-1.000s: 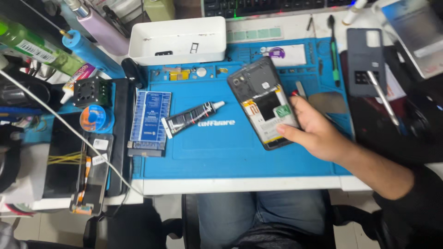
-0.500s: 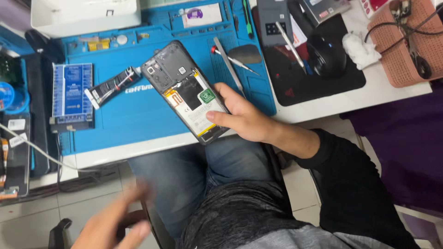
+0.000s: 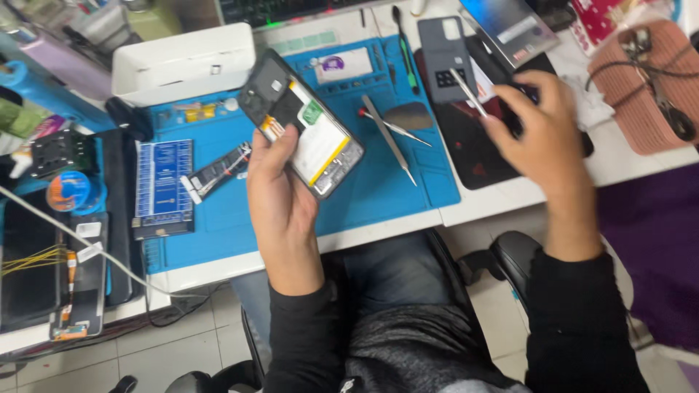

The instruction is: The person applies adhesive from a tube onto the back cover of a smartphone, presses the cover onto the phone body, and presses the edges to seal it. They then hold the phone with its back panel removed and use a cordless electric screwdriver on the exposed interior.

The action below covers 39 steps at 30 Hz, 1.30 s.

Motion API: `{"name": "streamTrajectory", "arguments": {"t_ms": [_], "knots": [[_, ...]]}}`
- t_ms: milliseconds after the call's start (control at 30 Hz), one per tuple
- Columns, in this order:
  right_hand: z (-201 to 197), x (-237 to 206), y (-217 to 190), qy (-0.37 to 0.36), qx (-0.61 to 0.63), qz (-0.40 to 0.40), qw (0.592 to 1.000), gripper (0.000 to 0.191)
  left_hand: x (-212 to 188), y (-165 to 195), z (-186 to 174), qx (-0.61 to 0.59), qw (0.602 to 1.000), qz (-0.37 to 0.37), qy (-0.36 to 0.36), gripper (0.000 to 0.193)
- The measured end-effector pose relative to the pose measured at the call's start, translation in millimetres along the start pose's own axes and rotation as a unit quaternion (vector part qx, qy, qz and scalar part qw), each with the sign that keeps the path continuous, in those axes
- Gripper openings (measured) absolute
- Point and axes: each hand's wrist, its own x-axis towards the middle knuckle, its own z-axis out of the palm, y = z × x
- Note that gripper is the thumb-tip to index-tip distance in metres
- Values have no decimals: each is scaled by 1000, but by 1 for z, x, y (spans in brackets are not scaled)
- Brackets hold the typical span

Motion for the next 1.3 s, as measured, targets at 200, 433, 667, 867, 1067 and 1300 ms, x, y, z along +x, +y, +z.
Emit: {"name": "streamTrajectory", "arguments": {"t_ms": [200, 433, 667, 867, 1067, 1300], "knots": [[18, -25, 37, -13, 7, 55, 998, 32, -11, 5, -20, 59, 998, 24, -19, 55], [18, -30, 41, -15, 14, 74, 997, 28, -28, -5, -19, 65, 996, -67, -9, 66], [14, -29, 32, -21, 0, 86, 996, 35, -34, -1, -12, 86, 994, -64, -32, 78], [17, -30, 36, -11, 8, 79, 997, 35, -31, 0, -10, 78, 995, -51, -26, 82], [19, -31, 38, -3, 26, 78, 997, 32, -34, -2, -10, 49, 996, -59, -39, 83], [20, -34, 41, -2, 21, 71, 997, 31, -39, -2, -7, 40, 996, -61, -56, 85]]}}
